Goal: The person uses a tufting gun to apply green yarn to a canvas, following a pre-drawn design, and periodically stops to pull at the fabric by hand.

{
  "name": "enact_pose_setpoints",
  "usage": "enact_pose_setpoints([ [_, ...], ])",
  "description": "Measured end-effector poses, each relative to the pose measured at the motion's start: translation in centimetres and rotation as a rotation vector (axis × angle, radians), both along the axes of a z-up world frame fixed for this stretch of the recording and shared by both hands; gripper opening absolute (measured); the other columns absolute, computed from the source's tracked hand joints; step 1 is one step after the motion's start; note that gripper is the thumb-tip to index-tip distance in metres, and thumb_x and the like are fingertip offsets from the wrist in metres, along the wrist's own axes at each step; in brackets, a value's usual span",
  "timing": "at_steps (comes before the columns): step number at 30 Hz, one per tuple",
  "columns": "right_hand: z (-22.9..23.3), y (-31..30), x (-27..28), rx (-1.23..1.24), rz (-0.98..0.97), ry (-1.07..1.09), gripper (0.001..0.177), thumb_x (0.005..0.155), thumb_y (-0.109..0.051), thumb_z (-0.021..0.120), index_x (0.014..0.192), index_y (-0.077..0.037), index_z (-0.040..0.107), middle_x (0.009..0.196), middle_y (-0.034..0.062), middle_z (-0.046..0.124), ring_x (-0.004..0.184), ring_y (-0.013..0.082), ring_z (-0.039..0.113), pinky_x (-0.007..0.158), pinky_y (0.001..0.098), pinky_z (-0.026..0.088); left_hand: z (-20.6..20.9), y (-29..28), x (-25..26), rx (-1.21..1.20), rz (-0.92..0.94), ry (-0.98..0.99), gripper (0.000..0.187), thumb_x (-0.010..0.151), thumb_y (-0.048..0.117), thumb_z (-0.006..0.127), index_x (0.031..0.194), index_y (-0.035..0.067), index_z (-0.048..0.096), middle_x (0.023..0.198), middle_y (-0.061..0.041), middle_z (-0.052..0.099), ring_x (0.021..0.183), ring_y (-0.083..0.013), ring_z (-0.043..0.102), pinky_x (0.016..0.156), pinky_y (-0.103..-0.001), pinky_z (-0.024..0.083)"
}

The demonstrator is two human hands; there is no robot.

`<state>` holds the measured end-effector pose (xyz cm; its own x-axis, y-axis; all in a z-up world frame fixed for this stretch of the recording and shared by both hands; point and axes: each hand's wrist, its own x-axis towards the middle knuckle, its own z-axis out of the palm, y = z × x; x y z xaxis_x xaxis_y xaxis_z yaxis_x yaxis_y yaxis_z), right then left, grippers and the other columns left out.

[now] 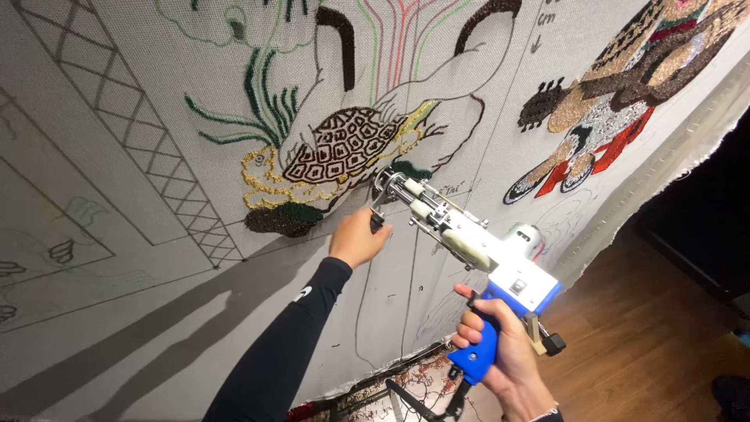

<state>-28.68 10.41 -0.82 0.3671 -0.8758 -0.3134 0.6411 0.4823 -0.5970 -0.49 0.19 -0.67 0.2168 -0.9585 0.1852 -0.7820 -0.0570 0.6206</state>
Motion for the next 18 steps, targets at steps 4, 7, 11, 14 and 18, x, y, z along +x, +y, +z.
enact_pose_setpoints([
  [4,0.2,0.0,-2.3,-0.059,-0.002,0.102,0.051,0.088,-0.017,0.055,0.133,0.006,0.056,0.059,-0.0013,0.041,0.051,0.0105,0.042,0.052,0.0307,0.042,-2.6,-0.1,-1.0,-0.11,-0.07,0.136,0.041,0.082,0.045,0.076,0.094,0.007,0.069,0.081,-0.013,0.074,0.079,-0.0342,0.071,0.07,-0.047,0.055],
  [7,0.0,0.0,-3.9,-0.113,-0.015,0.201,0.051,0.088,-0.017,0.055,0.133,0.009,0.057,0.059,0.0004,0.043,0.05,0.0113,0.042,0.052,0.0314,0.042,-2.7,0.0,-1.7,-0.172,-0.18,0.358,0.047,0.082,0.046,0.08,0.102,0.006,0.068,0.086,-0.007,0.073,0.079,-0.0223,0.072,0.071,-0.038,0.057],
  [11,-0.8,-0.3,-5.8,-0.155,-0.004,0.224,0.053,0.089,-0.017,0.054,0.134,0.01,0.056,0.059,0.0011,0.043,0.051,0.0119,0.042,0.053,0.0316,0.042,-2.5,-1.9,-1.2,-0.014,-0.209,0.839,0.041,0.089,0.039,0.073,0.109,0.004,0.069,0.092,-0.006,0.069,0.082,-0.0152,0.067,0.069,-0.032,0.056],
  [14,-1.1,-0.4,-6.6,-0.164,-0.001,0.23,0.053,0.089,-0.017,0.054,0.135,0.009,0.056,0.06,0.0011,0.044,0.051,0.0122,0.043,0.053,0.0317,0.042,-2.2,-3.8,-0.5,-0.093,-0.05,1.145,0.039,0.093,0.038,0.067,0.114,0.005,0.068,0.099,-0.003,0.071,0.087,-0.0128,0.069,0.074,-0.032,0.059],
  [18,-0.9,-0.2,-6.8,-0.174,-0.014,0.258,0.054,0.088,-0.016,0.054,0.136,0.009,0.058,0.06,0.0021,0.045,0.052,0.0133,0.044,0.053,0.0322,0.042,-1.8,-5.5,-0.2,-0.141,0.036,1.433,0.039,0.099,0.039,0.064,0.116,0.004,0.069,0.099,-0.003,0.071,0.087,-0.0136,0.07,0.078,-0.032,0.059],
])
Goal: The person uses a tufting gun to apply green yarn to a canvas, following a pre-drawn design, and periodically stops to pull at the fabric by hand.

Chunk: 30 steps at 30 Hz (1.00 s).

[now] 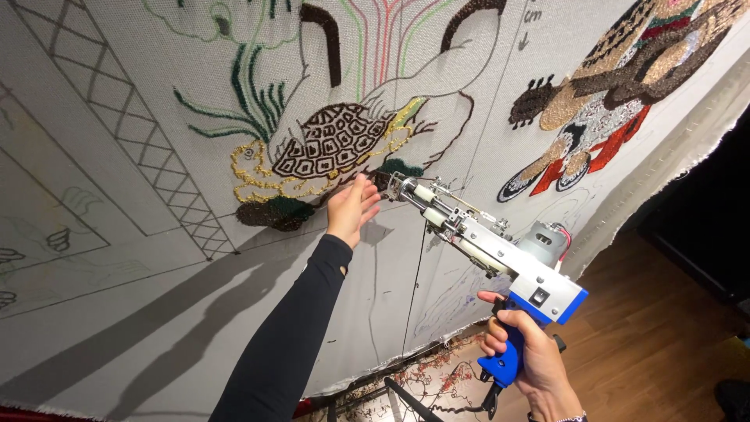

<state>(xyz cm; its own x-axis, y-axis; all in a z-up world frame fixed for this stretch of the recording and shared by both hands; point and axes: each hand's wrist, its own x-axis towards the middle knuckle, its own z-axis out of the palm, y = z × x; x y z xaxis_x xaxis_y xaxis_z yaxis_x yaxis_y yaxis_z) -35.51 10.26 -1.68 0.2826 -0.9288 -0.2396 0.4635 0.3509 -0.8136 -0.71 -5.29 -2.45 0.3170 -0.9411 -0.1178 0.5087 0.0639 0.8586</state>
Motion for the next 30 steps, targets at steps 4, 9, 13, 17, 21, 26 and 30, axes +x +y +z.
enact_pose_setpoints([
  [4,0.6,0.3,-0.2,-0.011,-0.016,0.02,0.053,0.088,-0.015,0.054,0.135,0.01,0.059,0.06,0.0026,0.045,0.052,0.0137,0.044,0.054,0.0329,0.041,-2.2,-2.0,0.0,-0.059,0.029,0.054,0.03,0.097,0.028,0.068,0.116,0.005,0.069,0.101,-0.004,0.072,0.089,-0.0151,0.07,0.079,-0.033,0.059],
  [9,0.3,-0.1,-0.8,-0.029,-0.011,0.01,0.052,0.087,-0.015,0.054,0.134,0.009,0.059,0.059,0.0026,0.044,0.052,0.0139,0.043,0.055,0.0334,0.042,-3.1,-0.1,-0.8,-0.161,0.069,-0.617,0.017,0.091,0.02,0.074,0.098,0.006,0.081,0.085,-0.005,0.077,0.074,-0.0145,0.069,0.064,-0.03,0.053],
  [13,0.1,-0.2,-1.2,-0.046,-0.004,0.003,0.051,0.087,-0.014,0.055,0.133,0.009,0.059,0.06,0.0027,0.044,0.052,0.0138,0.043,0.055,0.0334,0.042,1.2,3.2,-1.2,-0.019,0.168,-1.175,0.016,0.08,0.025,0.082,0.085,0.011,0.084,0.079,-0.003,0.078,0.07,-0.0157,0.073,0.067,-0.029,0.056],
  [17,0.3,-0.3,-1.2,-0.056,-0.013,0.028,0.051,0.087,-0.014,0.055,0.132,0.009,0.06,0.06,0.0033,0.044,0.052,0.0144,0.043,0.055,0.0342,0.042,4.4,3.3,-1.2,-0.133,0.363,-1.35,0.021,0.082,0.032,0.081,0.095,0.015,0.078,0.081,-0.002,0.076,0.069,-0.0203,0.073,0.065,-0.035,0.056],
  [21,0.3,-0.5,-0.9,-0.044,-0.019,0.021,0.051,0.087,-0.014,0.054,0.131,0.009,0.061,0.06,0.0036,0.044,0.052,0.0146,0.043,0.055,0.0344,0.042,5.6,1.8,-0.8,-0.284,0.451,-1.541,0.024,0.087,0.028,0.077,0.109,0.018,0.077,0.081,-0.003,0.069,0.071,-0.0263,0.069,0.063,-0.041,0.053],
  [26,-0.4,-0.5,-1.5,-0.058,-0.008,0.015,0.051,0.086,-0.014,0.055,0.131,0.01,0.06,0.06,0.0038,0.045,0.051,0.0146,0.043,0.054,0.0342,0.042,4.7,1.7,-1.3,-0.345,0.526,-1.502,0.009,0.089,0.028,0.077,0.094,0.021,0.079,0.087,0.001,0.069,0.074,-0.0252,0.069,0.064,-0.039,0.052],
  [30,-0.5,-0.8,-1.9,-0.087,-0.013,0.013,0.051,0.086,-0.013,0.054,0.13,0.011,0.059,0.059,0.0041,0.044,0.051,0.0153,0.044,0.054,0.0347,0.042,5.4,3.9,-2.5,-0.287,0.423,-1.336,0.011,0.089,0.026,0.076,0.096,0.018,0.078,0.09,0.002,0.071,0.071,-0.0205,0.07,0.064,-0.035,0.053],
])
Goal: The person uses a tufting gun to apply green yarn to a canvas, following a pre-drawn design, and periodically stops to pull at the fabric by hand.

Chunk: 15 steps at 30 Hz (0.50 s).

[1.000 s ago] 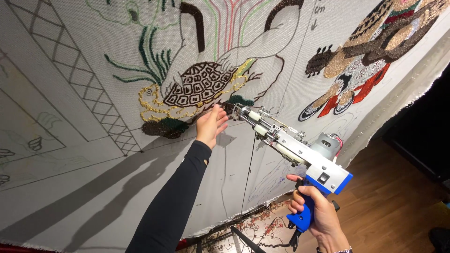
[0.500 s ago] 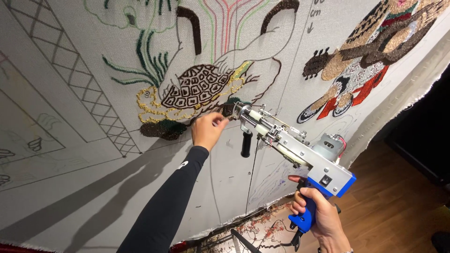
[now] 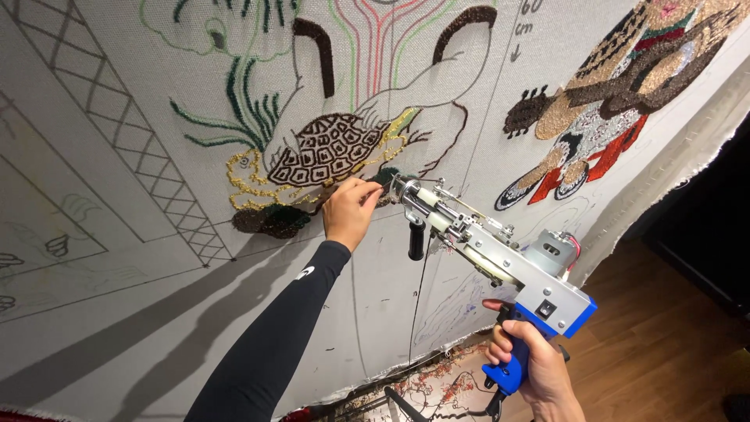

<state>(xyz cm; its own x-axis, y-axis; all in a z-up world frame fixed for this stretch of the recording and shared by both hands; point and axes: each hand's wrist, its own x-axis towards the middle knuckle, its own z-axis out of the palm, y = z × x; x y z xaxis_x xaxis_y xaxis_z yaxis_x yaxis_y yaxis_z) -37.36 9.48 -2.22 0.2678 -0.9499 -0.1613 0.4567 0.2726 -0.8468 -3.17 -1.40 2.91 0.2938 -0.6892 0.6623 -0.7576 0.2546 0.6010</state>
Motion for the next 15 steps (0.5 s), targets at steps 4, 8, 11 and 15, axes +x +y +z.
enact_pose_setpoints([
  [4,0.1,-0.1,-0.1,-0.003,-0.014,0.009,0.051,0.086,-0.013,0.054,0.13,0.012,0.059,0.059,0.0041,0.044,0.052,0.0155,0.044,0.055,0.0349,0.042,-0.2,-0.3,0.7,-0.032,-0.04,0.036,0.011,0.089,0.025,0.077,0.096,0.016,0.076,0.094,0.002,0.073,0.072,-0.0183,0.072,0.064,-0.033,0.054],
  [8,0.1,-0.1,-0.4,-0.004,-0.018,0.029,0.051,0.086,-0.014,0.055,0.13,0.011,0.059,0.058,0.0041,0.044,0.051,0.0153,0.044,0.054,0.035,0.043,-1.0,-2.3,2.6,0.048,0.096,0.01,0.016,0.085,0.028,0.079,0.091,0.015,0.072,0.082,0.0,0.074,0.07,-0.0209,0.071,0.062,-0.036,0.053],
  [11,0.4,0.2,-0.5,-0.007,-0.022,0.041,0.051,0.085,-0.013,0.055,0.13,0.011,0.06,0.058,0.0044,0.044,0.051,0.0154,0.044,0.054,0.0353,0.043,-1.1,-3.1,3.1,0.048,0.188,-0.004,0.019,0.085,0.03,0.08,0.086,0.015,0.069,0.075,-0.001,0.073,0.068,-0.0242,0.071,0.06,-0.039,0.052],
  [15,0.7,0.5,-0.9,-0.008,-0.035,0.056,0.049,0.085,-0.013,0.056,0.127,0.011,0.06,0.057,0.0048,0.044,0.051,0.0159,0.044,0.053,0.0356,0.043,-0.7,-3.4,3.2,0.073,0.239,0.006,0.023,0.085,0.031,0.081,0.082,0.014,0.066,0.068,0.0,0.071,0.065,-0.026,0.07,0.059,-0.041,0.051],
])
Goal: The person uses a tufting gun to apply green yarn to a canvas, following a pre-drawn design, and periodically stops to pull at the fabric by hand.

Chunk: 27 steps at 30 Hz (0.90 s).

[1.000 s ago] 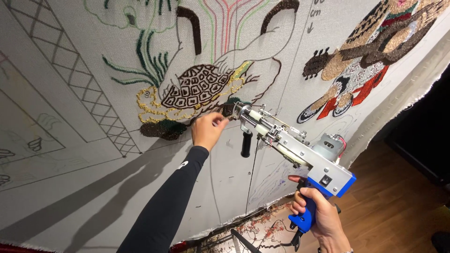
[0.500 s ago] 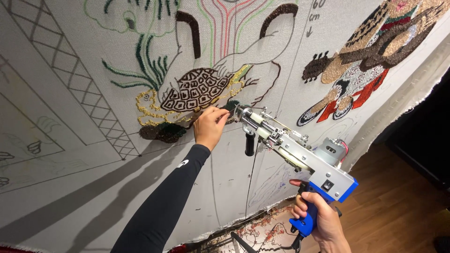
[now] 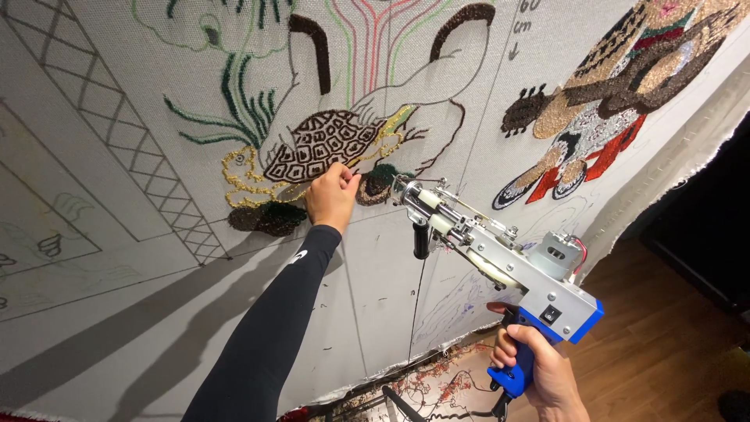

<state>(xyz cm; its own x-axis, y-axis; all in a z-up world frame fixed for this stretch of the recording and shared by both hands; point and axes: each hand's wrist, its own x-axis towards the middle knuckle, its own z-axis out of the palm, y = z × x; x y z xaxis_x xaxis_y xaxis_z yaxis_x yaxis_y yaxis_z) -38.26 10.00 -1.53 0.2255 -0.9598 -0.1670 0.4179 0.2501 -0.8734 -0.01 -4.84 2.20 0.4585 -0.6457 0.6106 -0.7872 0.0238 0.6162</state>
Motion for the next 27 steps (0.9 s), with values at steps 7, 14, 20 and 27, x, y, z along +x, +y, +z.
enact_pose_setpoints([
  [7,-0.8,-0.4,-1.0,-0.024,-0.017,-0.006,0.041,0.085,-0.012,0.058,0.121,0.01,0.06,0.057,0.0059,0.045,0.05,0.0167,0.045,0.051,0.0359,0.043,0.7,1.1,0.7,0.098,0.004,-0.034,0.015,0.088,0.035,0.077,0.089,0.021,0.071,0.069,0.0,0.073,0.066,-0.0278,0.071,0.061,-0.043,0.05],
  [14,-1.5,-0.7,-1.9,-0.066,-0.03,0.001,0.027,0.086,-0.01,0.058,0.108,0.006,0.056,0.058,0.0071,0.047,0.051,0.0177,0.047,0.051,0.0376,0.044,-1.5,1.5,0.4,0.113,0.063,-0.213,0.03,0.089,0.035,0.075,0.117,0.026,0.068,0.071,-0.003,0.073,0.067,-0.0268,0.071,0.059,-0.042,0.051],
  [20,-1.4,-0.9,-2.1,-0.056,-0.047,0.011,0.026,0.086,-0.01,0.058,0.107,0.005,0.057,0.059,0.007,0.047,0.051,0.0176,0.047,0.052,0.0378,0.044,-3.9,4.0,-1.2,0.312,-0.045,-0.087,0.042,0.1,0.04,0.065,0.14,0.031,0.057,0.069,-0.002,0.07,0.059,-0.0209,0.068,0.057,-0.038,0.053],
  [27,-1.4,-1.1,-2.9,-0.044,-0.019,0.038,0.037,0.087,-0.013,0.055,0.118,0.005,0.061,0.061,0.0057,0.044,0.053,0.0163,0.045,0.053,0.0356,0.044,-7.1,5.1,-1.1,0.169,-0.013,-0.054,0.031,0.087,0.048,0.075,0.086,0.018,0.079,0.074,0.001,0.071,0.069,-0.0229,0.068,0.063,-0.039,0.051],
])
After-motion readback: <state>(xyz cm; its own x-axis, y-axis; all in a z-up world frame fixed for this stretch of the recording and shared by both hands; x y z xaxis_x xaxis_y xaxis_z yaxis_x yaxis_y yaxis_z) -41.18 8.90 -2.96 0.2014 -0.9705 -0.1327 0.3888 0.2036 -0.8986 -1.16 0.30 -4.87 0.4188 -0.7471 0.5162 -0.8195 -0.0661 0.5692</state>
